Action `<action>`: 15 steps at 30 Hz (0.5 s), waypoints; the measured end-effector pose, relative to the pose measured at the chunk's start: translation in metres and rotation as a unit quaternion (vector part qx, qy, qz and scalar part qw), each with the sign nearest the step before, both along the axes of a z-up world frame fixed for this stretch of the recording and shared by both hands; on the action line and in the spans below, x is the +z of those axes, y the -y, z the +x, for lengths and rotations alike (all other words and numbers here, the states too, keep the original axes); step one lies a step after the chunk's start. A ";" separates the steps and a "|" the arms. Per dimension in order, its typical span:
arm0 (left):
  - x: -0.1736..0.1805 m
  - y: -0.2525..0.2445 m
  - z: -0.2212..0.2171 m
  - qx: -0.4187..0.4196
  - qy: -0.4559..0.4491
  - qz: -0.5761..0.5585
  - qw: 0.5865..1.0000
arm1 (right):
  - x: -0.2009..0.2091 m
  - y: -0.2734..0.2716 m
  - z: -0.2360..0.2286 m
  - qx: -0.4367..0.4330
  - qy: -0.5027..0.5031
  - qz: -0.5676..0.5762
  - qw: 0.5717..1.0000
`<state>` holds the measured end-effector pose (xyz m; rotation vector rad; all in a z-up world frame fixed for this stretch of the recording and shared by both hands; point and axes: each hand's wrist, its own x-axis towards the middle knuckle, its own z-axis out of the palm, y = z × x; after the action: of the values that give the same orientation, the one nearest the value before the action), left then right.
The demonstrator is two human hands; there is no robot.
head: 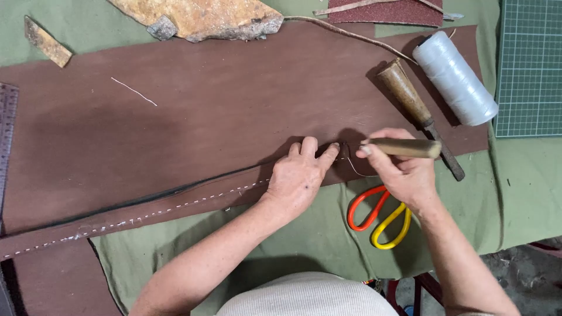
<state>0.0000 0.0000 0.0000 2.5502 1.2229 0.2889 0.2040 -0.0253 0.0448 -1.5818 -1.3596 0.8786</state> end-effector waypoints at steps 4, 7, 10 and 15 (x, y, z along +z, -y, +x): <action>-0.007 0.000 0.002 0.000 0.022 0.013 1.000 | 0.010 -0.010 0.010 0.051 0.086 -0.012 0.995; -0.019 0.001 0.004 0.027 0.034 0.101 0.994 | 0.012 -0.019 0.009 0.074 0.123 -0.023 0.989; -0.019 0.004 -0.001 0.057 0.060 0.182 0.980 | 0.015 -0.022 0.005 0.106 0.145 0.029 0.983; -0.012 0.005 -0.012 0.090 0.260 0.041 0.961 | 0.014 -0.021 0.008 0.143 0.173 0.059 0.973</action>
<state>-0.0115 -0.0045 -0.0115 2.2085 1.2407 0.9957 0.2120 -0.0039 0.0589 -1.5167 -1.8870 0.6908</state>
